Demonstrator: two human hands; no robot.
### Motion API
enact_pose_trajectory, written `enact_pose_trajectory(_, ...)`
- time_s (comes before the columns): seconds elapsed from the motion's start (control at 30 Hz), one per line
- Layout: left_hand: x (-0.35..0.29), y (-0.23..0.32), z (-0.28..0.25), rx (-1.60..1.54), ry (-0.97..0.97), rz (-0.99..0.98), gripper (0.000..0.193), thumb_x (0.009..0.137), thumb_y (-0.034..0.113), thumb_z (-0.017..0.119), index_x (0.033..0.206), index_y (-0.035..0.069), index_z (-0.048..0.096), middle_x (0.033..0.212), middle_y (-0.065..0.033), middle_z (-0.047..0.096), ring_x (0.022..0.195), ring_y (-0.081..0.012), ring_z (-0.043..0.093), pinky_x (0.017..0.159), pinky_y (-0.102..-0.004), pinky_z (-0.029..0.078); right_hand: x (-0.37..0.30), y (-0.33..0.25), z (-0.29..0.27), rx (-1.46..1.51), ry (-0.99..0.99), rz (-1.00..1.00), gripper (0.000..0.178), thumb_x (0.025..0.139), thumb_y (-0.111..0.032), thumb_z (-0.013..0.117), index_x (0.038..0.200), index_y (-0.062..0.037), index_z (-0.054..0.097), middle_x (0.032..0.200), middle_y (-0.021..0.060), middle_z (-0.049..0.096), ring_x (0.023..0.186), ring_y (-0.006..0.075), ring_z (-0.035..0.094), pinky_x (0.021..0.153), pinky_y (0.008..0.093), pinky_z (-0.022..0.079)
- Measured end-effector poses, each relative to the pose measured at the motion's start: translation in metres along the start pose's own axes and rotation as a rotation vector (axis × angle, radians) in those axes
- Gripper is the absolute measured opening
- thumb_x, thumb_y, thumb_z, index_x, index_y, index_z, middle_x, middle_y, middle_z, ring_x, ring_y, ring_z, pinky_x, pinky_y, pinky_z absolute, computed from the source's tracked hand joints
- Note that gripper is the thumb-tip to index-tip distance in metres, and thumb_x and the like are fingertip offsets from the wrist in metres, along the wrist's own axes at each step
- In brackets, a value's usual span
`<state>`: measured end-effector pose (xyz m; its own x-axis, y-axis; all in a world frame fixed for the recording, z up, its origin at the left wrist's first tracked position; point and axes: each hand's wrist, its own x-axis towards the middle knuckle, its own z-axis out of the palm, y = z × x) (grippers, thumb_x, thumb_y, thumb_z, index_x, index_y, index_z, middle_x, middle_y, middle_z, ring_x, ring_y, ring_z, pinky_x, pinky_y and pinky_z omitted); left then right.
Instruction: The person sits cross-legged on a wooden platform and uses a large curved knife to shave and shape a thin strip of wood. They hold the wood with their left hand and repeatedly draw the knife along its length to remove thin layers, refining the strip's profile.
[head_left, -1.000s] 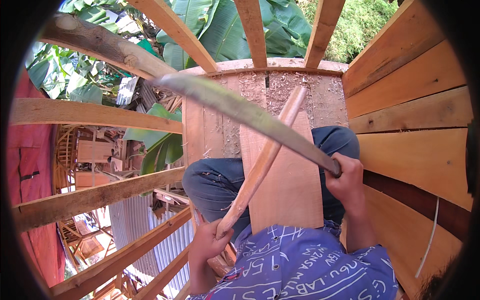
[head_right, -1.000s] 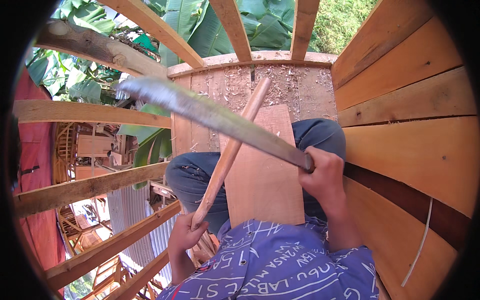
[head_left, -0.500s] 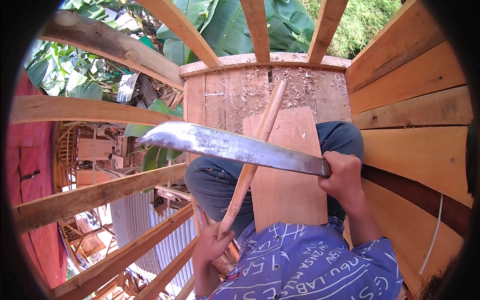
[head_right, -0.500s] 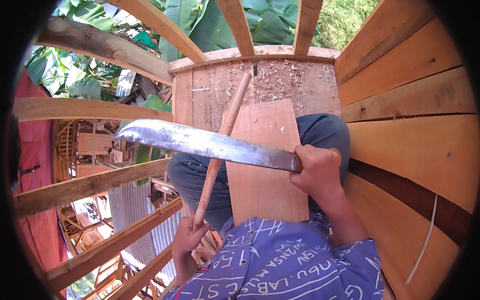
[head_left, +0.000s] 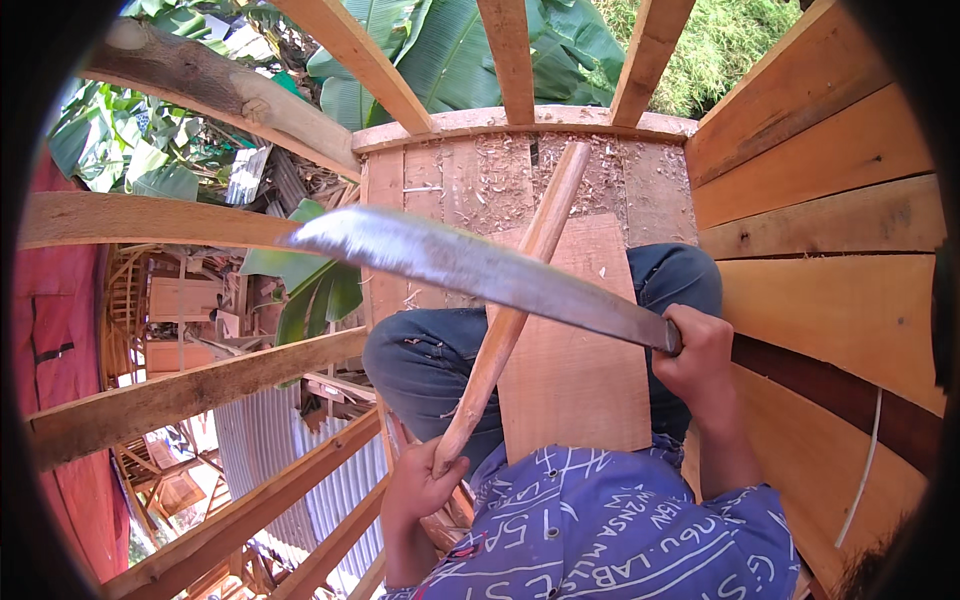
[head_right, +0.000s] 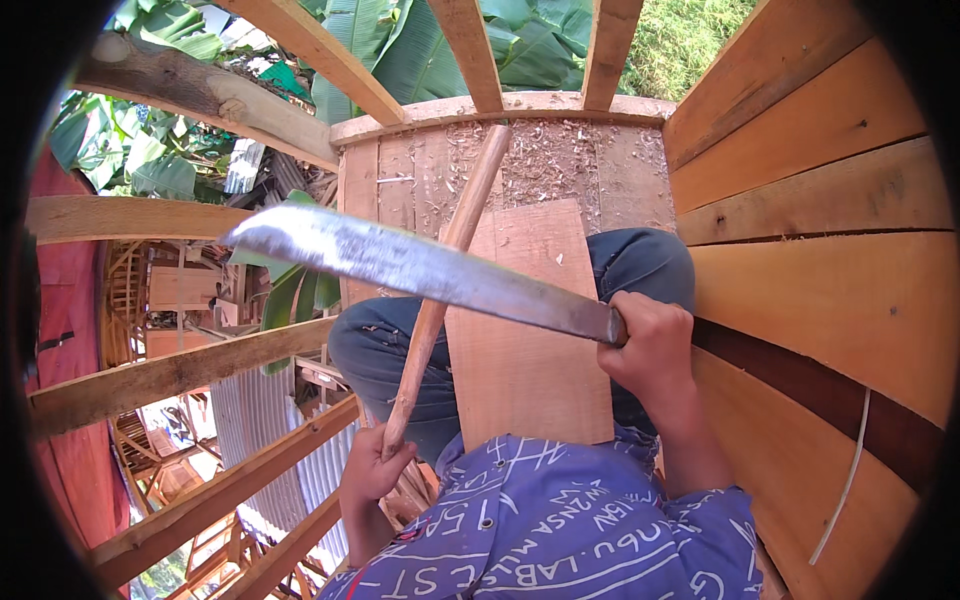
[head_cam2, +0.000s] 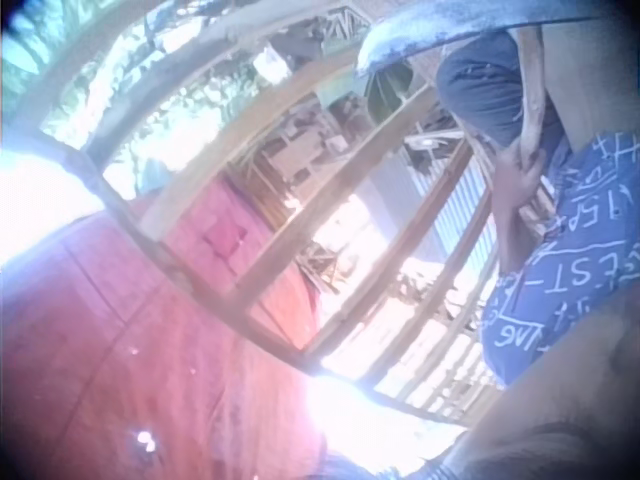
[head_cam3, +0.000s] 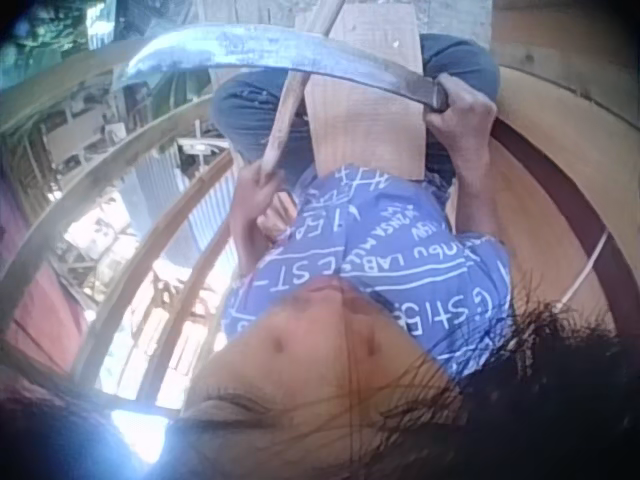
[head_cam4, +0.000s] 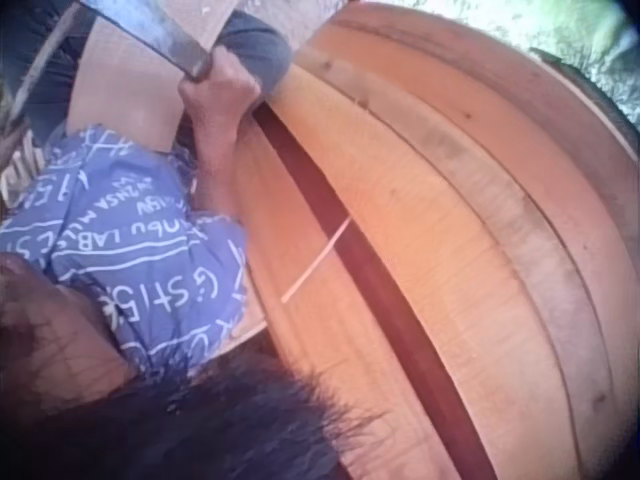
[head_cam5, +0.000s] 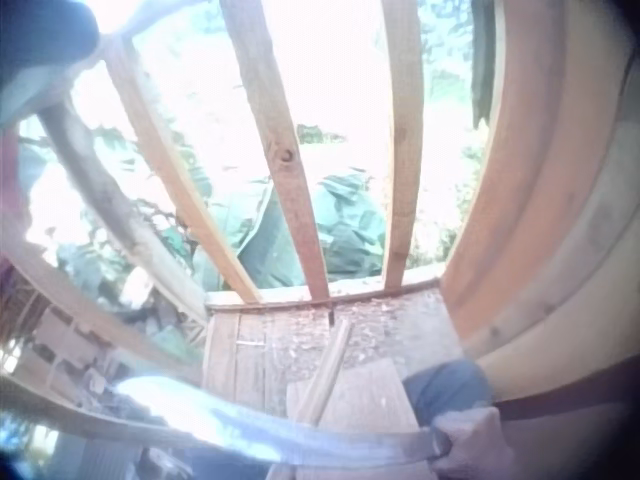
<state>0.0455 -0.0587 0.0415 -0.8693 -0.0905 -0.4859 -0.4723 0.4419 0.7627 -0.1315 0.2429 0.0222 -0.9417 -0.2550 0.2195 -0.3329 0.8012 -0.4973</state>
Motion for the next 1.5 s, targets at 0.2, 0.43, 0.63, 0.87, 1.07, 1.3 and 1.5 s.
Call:
enact_pose_trajectory(0.2, -0.010, 0.002, -0.011, 0.057, 0.065, -0.002, 0.013, 0.076, 0.007, 0.064, 0.070, 0.000, 0.054, 0.054, -0.0042, 0.049, 0.051, -0.0097, 0.046, 0.049, -0.0284, 0.036, 0.017, 0.022, -0.005, -0.080, 0.062, 0.070, 0.011, 0.064, -0.006, 0.059, 0.063, -0.0046, 0.047, 0.059, 0.0133, 0.051, 0.056, 0.0355, 0.053, 0.049, 0.0412, 0.039)
enact_pose_trajectory(0.43, -0.003, 0.008, -0.003, 0.018, 0.056, -0.007, 0.017, 0.076, 0.007, 0.065, 0.068, 0.001, 0.052, 0.052, -0.0028, 0.047, 0.050, -0.0093, 0.043, 0.047, -0.0287, 0.034, 0.003, 0.002, 0.008, 0.087, -0.016, -0.011, 0.011, 0.062, -0.005, 0.059, 0.063, -0.0052, 0.048, 0.058, 0.0137, 0.050, 0.056, 0.0360, 0.053, 0.049, 0.0427, 0.039)
enact_pose_trajectory(0.63, -0.014, 0.004, -0.013, -0.007, -0.015, -0.093, 0.018, 0.077, 0.014, 0.066, 0.079, -0.001, 0.057, 0.055, -0.0102, 0.050, 0.051, -0.0195, 0.050, 0.051, -0.0323, 0.039, 0.021, 0.019, 0.002, -0.049, 0.072, -0.009, 0.011, 0.064, -0.007, 0.059, 0.064, -0.0044, 0.048, 0.060, 0.0138, 0.051, 0.057, 0.0359, 0.053, 0.049, 0.0413, 0.039)
enact_pose_trajectory(0.87, -0.003, -0.013, -0.002, -0.096, -0.078, -0.093, 0.021, 0.080, 0.018, 0.065, 0.077, 0.000, 0.055, 0.058, -0.0057, 0.050, 0.055, -0.0123, 0.046, 0.052, -0.0314, 0.038, 0.012, 0.005, 0.019, 0.053, -0.027, -0.079, 0.013, 0.066, -0.007, 0.060, 0.064, -0.0040, 0.048, 0.059, 0.0138, 0.050, 0.056, 0.0364, 0.052, 0.049, 0.0410, 0.039)
enact_pose_trajectory(1.07, 0.000, -0.003, -0.004, -0.165, -0.114, -0.085, 0.023, 0.081, 0.020, 0.066, 0.077, 0.000, 0.055, 0.059, -0.0039, 0.050, 0.056, -0.0121, 0.046, 0.052, -0.0308, 0.038, 0.028, 0.016, 0.014, -0.089, 0.038, -0.106, 0.022, 0.074, -0.011, 0.063, 0.062, -0.0041, 0.046, 0.058, 0.0143, 0.049, 0.054, 0.0361, 0.050, 0.048, 0.0410, 0.036)
enact_pose_trajectory(1.3, -0.019, -0.037, 0.003, -0.294, -0.148, -0.125, 0.021, 0.081, 0.017, 0.066, 0.074, 0.001, 0.054, 0.060, -0.0022, 0.050, 0.059, -0.0102, 0.046, 0.053, -0.0295, 0.037, 0.044, 0.039, 0.015, -0.190, 0.057, 0.040, 0.018, 0.072, -0.013, 0.065, 0.067, -0.0022, 0.051, 0.060, 0.0159, 0.052, 0.058, 0.0369, 0.053, 0.050, 0.0431, 0.037)
enact_pose_trajectory(1.5, -0.016, -0.037, -0.003, -0.395, -0.162, -0.075, 0.021, 0.081, 0.015, 0.066, 0.071, 0.002, 0.052, 0.059, -0.0004, 0.047, 0.057, -0.0078, 0.043, 0.051, -0.0279, 0.035, 0.048, 0.032, -0.001, -0.009, 0.007, 0.143, 0.017, 0.077, -0.009, 0.063, 0.068, 0.0003, 0.052, 0.050, 0.0142, 0.038, 0.043, 0.0284, 0.038, 0.046, 0.0358, 0.033)
